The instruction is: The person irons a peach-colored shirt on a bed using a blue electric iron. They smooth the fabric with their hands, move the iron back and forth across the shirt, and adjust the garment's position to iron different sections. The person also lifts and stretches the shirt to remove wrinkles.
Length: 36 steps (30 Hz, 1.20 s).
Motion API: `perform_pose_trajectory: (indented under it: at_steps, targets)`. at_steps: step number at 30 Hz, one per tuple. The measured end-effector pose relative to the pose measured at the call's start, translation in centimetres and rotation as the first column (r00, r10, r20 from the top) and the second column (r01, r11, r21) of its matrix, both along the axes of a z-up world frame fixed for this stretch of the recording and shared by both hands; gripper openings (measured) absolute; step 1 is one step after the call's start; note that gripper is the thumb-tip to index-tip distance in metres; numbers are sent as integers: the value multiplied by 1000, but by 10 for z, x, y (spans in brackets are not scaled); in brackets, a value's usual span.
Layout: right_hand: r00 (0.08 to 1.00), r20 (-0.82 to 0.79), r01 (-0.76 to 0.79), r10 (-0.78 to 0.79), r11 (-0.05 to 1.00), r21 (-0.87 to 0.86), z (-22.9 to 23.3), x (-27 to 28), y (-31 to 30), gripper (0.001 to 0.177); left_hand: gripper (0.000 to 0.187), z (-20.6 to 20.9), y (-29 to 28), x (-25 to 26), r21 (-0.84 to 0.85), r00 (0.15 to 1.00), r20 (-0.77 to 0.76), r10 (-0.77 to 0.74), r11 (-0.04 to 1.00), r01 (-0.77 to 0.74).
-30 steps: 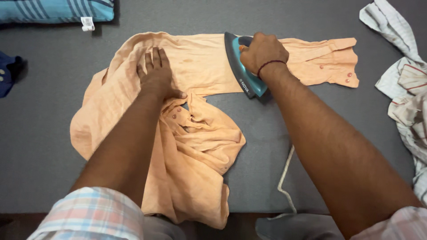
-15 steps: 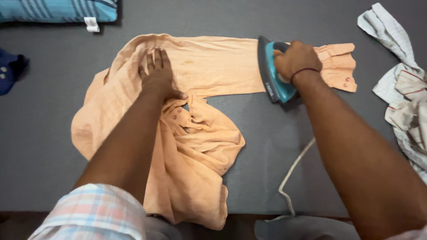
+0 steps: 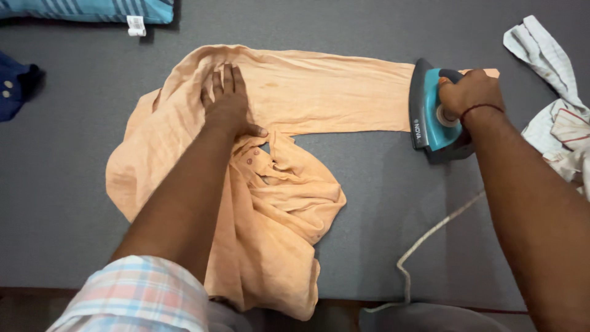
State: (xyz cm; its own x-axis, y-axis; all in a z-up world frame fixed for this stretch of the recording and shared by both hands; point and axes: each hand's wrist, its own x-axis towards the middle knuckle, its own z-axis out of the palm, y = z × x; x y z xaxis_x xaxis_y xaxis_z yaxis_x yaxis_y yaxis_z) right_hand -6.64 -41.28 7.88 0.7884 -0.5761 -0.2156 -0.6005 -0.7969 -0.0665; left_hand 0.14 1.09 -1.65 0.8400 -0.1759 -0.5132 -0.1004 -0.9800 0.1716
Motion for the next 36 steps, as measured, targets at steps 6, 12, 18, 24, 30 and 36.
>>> perform_pose_trajectory:
  at_steps: [6,12,18,24,30,36]
  targets:
    - [982,-98,165,-163,986,15,18,3,28,56,168,2,-1,2,0,999,-32,9,1000,-9]
    - [994,-104,50,-41,995,85,13,3,34,59,166,5,-3,1,8,999,-33,11,1000,-11]
    - [988,-30,-148,149,988,35,-2,11,56,59,167,7,-3,-1,7,1000,-16,5,1000,-5]
    - [985,-37,-165,170,980,107,11,17,95,55,167,9,-6,1,34,998,-64,19,999,-16]
    - [980,-21,-195,199,975,110,12,26,117,53,167,10,-4,-1,13,999,-30,11,1000,-11]
    - [980,-63,-177,188,974,142,12,32,131,51,168,10,-6,1,25,999,-42,15,1000,-14]
